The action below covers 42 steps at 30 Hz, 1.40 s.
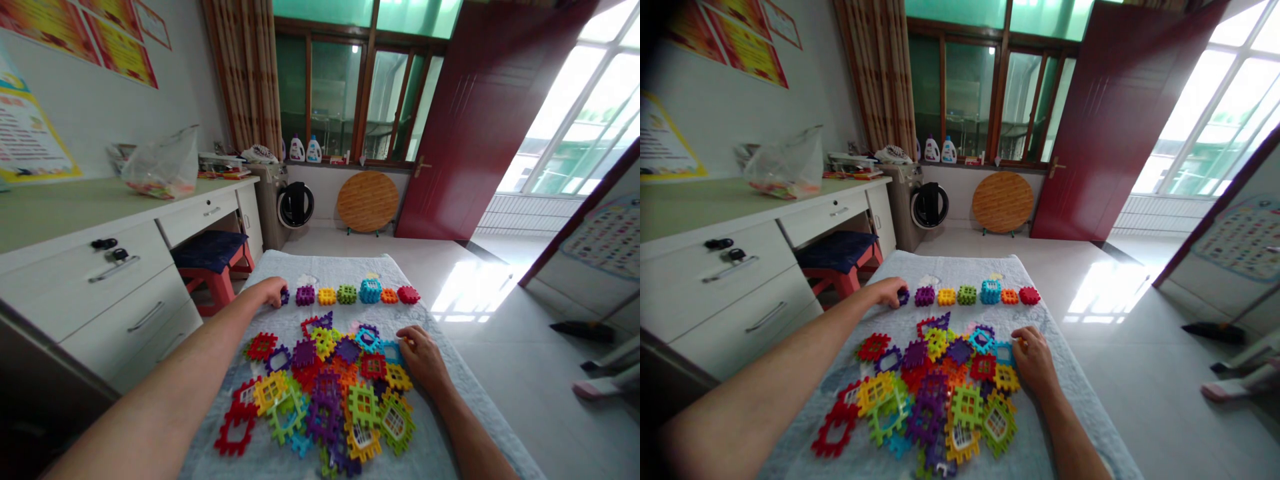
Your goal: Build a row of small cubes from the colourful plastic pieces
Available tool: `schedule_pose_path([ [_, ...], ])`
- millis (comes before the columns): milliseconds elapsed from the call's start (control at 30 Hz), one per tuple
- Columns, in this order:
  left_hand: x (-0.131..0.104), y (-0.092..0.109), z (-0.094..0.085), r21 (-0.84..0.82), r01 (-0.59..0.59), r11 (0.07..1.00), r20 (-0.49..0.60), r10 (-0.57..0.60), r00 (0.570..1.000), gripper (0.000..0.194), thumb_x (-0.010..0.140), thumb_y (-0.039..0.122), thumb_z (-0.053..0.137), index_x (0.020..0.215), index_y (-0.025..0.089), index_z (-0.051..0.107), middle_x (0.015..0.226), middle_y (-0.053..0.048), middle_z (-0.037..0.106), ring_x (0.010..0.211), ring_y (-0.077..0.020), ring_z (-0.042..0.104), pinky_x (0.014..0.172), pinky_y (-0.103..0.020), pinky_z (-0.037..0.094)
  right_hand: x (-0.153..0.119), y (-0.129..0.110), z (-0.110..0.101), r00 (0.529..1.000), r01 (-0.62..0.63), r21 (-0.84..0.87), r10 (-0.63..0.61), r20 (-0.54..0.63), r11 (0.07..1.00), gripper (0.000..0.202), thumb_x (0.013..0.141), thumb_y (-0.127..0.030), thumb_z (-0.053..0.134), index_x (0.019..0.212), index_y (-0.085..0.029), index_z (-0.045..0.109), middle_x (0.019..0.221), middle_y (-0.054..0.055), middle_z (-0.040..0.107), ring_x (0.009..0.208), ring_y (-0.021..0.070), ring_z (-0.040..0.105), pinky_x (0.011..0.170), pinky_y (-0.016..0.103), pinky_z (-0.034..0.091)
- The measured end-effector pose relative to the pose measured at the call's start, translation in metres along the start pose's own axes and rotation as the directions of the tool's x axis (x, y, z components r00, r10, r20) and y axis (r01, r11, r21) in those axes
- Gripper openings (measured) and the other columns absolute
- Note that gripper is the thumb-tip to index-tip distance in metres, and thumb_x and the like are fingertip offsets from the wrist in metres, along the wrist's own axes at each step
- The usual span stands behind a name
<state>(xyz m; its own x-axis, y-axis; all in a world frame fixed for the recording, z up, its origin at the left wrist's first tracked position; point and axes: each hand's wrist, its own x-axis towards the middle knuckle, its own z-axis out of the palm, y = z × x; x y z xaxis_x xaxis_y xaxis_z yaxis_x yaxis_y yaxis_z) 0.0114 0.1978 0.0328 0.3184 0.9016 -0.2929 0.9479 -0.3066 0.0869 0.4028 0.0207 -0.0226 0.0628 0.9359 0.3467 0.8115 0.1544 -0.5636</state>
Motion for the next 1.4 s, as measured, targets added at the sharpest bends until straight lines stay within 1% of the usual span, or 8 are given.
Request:
schedule_pose_path([
  [433,0.004,0.004,0.004,-0.008,-0.015,1.000,-0.025,0.015,1.000,0.052,0.045,0.012,0.061,0.097,0.018,0.068,0.097,-0.002,0.070,0.088,-0.0210,0.062,0.073,-0.022,0.046,0.000,-0.002,-0.001,1.000,-0.001,-0.006,0.001,0.007,1.000,0.022,0.076,-0.027,0.044,0.084,-0.020,0.064,0.090,0.004,0.062,0.087,0.0185,0.058,0.083,0.030,0.043],
  [867,0.003,0.002,0.007,-0.033,0.014,0.999,-0.018,-0.015,1.000,0.057,0.044,0.012,0.064,0.100,0.017,0.063,0.108,-0.004,0.064,0.085,-0.0211,0.063,0.067,-0.022,0.049,0.001,-0.002,-0.002,1.000,0.007,-0.015,-0.007,0.013,1.000,0.023,0.076,-0.029,0.044,0.083,-0.020,0.064,0.090,0.005,0.062,0.088,0.0190,0.057,0.084,0.031,0.042],
  [1000,-0.001,0.005,0.004,-0.036,0.017,0.999,-0.032,-0.018,0.999,0.072,0.044,0.014,0.069,0.114,0.016,0.055,0.120,-0.010,0.056,0.095,-0.0237,0.060,0.075,-0.024,0.049,0.001,0.000,-0.001,1.000,0.011,-0.020,-0.011,0.006,1.000,0.023,0.076,-0.029,0.044,0.083,-0.020,0.064,0.090,0.004,0.062,0.087,0.0188,0.058,0.083,0.031,0.042],
  [1133,-0.025,0.010,-0.004,-0.027,0.008,1.000,-0.117,-0.011,0.993,0.093,0.047,0.014,0.071,0.133,0.014,0.037,0.135,-0.016,0.042,0.119,-0.0307,0.046,0.096,-0.032,0.039,0.002,0.000,-0.001,1.000,0.012,-0.020,-0.012,0.000,1.000,0.024,0.076,-0.029,0.044,0.084,-0.020,0.065,0.090,0.004,0.062,0.087,0.0188,0.058,0.083,0.031,0.042],
  [1200,-0.048,0.012,-0.005,-0.021,-0.030,0.999,-0.169,0.026,0.985,0.083,0.056,0.014,0.065,0.134,0.013,0.035,0.136,-0.016,0.040,0.123,-0.0289,0.041,0.101,-0.033,0.034,0.002,0.000,-0.001,1.000,0.012,-0.017,-0.012,0.006,1.000,0.025,0.076,-0.029,0.044,0.084,-0.019,0.065,0.091,0.005,0.062,0.087,0.0189,0.058,0.082,0.031,0.043],
  [1267,-0.077,0.014,-0.001,-0.029,-0.128,0.991,-0.195,0.120,0.974,0.059,0.067,0.015,0.057,0.125,0.013,0.046,0.128,-0.013,0.047,0.119,-0.0247,0.045,0.101,-0.030,0.033,0.002,-0.001,0.000,1.000,0.011,-0.018,-0.011,0.009,1.000,0.025,0.076,-0.030,0.044,0.084,-0.019,0.065,0.091,0.005,0.062,0.086,0.0191,0.057,0.082,0.031,0.043],
  [1333,-0.108,0.017,0.008,-0.074,-0.251,0.965,-0.152,0.238,0.959,0.042,0.073,0.018,0.051,0.115,0.016,0.054,0.121,-0.009,0.053,0.115,-0.0218,0.048,0.100,-0.029,0.034,0.002,-0.001,0.000,1.000,0.010,-0.022,-0.010,0.009,1.000,0.024,0.076,-0.030,0.044,0.083,-0.019,0.065,0.090,0.005,0.062,0.086,0.0192,0.057,0.082,0.032,0.043],
  [1400,-0.136,0.019,0.018,-0.132,-0.306,0.943,-0.088,0.296,0.951,0.041,0.073,0.022,0.052,0.113,0.018,0.055,0.118,-0.006,0.055,0.111,-0.0217,0.049,0.098,-0.030,0.036,0.002,-0.001,0.000,1.000,0.017,-0.029,-0.017,0.005,0.999,0.024,0.075,-0.030,0.045,0.083,-0.020,0.065,0.090,0.005,0.062,0.085,0.0192,0.057,0.083,0.032,0.043],
])
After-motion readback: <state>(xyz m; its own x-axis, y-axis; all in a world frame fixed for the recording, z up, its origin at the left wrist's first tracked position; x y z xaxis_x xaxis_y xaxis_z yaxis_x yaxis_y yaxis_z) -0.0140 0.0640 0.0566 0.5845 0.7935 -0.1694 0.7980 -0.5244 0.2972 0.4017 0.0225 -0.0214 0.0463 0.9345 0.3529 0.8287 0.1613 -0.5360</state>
